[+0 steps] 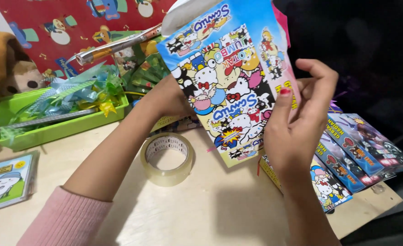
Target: Folding and assembling a small decorative cardboard gift box.
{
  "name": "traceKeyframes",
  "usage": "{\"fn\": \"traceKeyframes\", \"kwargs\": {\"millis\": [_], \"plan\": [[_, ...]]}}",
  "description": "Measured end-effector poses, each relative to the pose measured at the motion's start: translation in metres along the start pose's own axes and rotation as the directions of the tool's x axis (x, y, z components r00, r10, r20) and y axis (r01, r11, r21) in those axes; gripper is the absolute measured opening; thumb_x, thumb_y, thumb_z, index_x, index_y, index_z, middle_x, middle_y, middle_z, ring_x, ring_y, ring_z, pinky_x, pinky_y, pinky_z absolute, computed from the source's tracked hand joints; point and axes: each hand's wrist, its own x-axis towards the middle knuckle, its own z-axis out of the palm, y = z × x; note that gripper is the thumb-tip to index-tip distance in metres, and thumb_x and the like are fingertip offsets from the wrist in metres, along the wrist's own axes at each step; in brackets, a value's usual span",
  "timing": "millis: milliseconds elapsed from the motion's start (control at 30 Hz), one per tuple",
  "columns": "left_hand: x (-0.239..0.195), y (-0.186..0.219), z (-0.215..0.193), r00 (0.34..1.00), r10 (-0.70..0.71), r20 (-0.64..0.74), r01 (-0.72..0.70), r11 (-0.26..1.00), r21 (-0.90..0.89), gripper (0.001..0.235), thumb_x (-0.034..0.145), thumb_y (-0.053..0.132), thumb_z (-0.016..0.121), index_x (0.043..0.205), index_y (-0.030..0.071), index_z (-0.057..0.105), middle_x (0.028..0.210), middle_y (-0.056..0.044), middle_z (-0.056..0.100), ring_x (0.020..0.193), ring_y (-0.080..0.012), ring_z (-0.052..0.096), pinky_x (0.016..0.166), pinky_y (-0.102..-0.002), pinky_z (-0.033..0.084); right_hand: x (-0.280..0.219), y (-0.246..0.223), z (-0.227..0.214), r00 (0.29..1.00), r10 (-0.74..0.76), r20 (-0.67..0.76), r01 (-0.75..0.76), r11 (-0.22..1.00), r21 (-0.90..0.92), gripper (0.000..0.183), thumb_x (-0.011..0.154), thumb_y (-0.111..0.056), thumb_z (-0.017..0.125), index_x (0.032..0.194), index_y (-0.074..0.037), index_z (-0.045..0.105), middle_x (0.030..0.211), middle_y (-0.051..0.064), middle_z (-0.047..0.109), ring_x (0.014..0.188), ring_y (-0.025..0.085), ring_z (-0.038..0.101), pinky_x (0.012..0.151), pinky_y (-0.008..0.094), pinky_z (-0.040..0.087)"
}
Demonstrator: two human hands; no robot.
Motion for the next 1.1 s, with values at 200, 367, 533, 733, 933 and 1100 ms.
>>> {"fn": "traceKeyframes", "kwargs": {"millis": [200,367,533,733,933,1100], "plan": [[-0.071,0.012,-0.031,0.974,-0.084,-0.21,-0.013,0.905,-0.424,0.033,0.094,0.032,0.055,0.115,0.007,0.061,0.115,-0.009,0.057,0.108,-0.0249,0.053,0.095,-0.042,0.048,-0.013,0.003,0.018,0.976,0.112,0.188,-0.169,0.93,0.325,0.028,0.108,0.0,0.039,0.134,-0.01,0.041,0.102,0.006,0.055,0.083,0.007,0.05,0.074,0.022,0.04],[-0.127,0.055,-0.082,0.889,-0.252,-0.382,-0.125,0.67,-0.732,0.063,0.089,0.059,0.04,0.13,0.013,0.052,0.121,-0.007,0.063,0.107,-0.018,0.062,0.093,-0.032,0.056,-0.027,-0.011,0.028,0.89,0.215,0.403,-0.422,0.724,0.546,0.035,0.106,-0.001,0.041,0.137,-0.018,0.04,0.109,0.012,0.068,0.089,0.014,0.066,0.076,0.027,0.056],[-0.167,0.102,-0.08,0.889,-0.001,-0.459,-0.415,0.424,-0.805,0.142,0.075,0.103,0.045,0.16,0.006,-0.015,0.174,-0.024,-0.012,0.163,-0.0388,-0.012,0.133,-0.064,-0.001,-0.054,-0.022,0.047,0.868,0.062,0.492,-0.38,0.721,0.579,0.036,0.103,0.0,0.041,0.136,-0.014,0.041,0.137,0.013,0.058,0.124,0.018,0.059,0.106,0.03,0.047],[-0.209,0.13,-0.051,0.866,-0.116,-0.487,-0.437,0.299,-0.848,0.135,0.078,0.085,0.074,0.165,0.018,-0.005,0.166,-0.025,0.034,0.158,-0.0314,0.036,0.133,-0.051,0.032,-0.096,-0.022,0.062,0.675,0.111,0.729,-0.601,0.655,0.457,0.029,0.103,-0.017,0.047,0.132,-0.017,0.042,0.102,0.011,0.063,0.086,0.018,0.067,0.077,0.031,0.056],[-0.244,0.162,-0.058,0.908,0.009,-0.418,-0.278,0.759,-0.588,0.129,0.07,0.055,0.083,0.165,0.021,0.002,0.177,-0.014,0.006,0.165,-0.0391,0.023,0.13,-0.052,0.03,-0.091,-0.032,0.033,0.798,-0.583,0.152,0.501,0.783,0.369,0.064,0.103,-0.042,0.058,0.152,-0.012,0.03,0.157,0.026,0.031,0.147,0.04,0.039,0.128,0.054,0.04],[-0.243,0.173,-0.053,0.889,0.117,-0.444,-0.329,0.836,-0.439,0.134,0.062,0.056,0.089,0.163,0.014,0.011,0.17,-0.018,0.014,0.165,-0.039,0.014,0.136,-0.057,0.021,-0.087,-0.032,0.026,0.63,-0.763,0.148,0.64,0.617,0.458,0.041,0.101,-0.019,0.06,0.139,-0.006,0.053,0.145,0.024,0.05,0.131,0.04,0.059,0.116,0.053,0.054]]}}
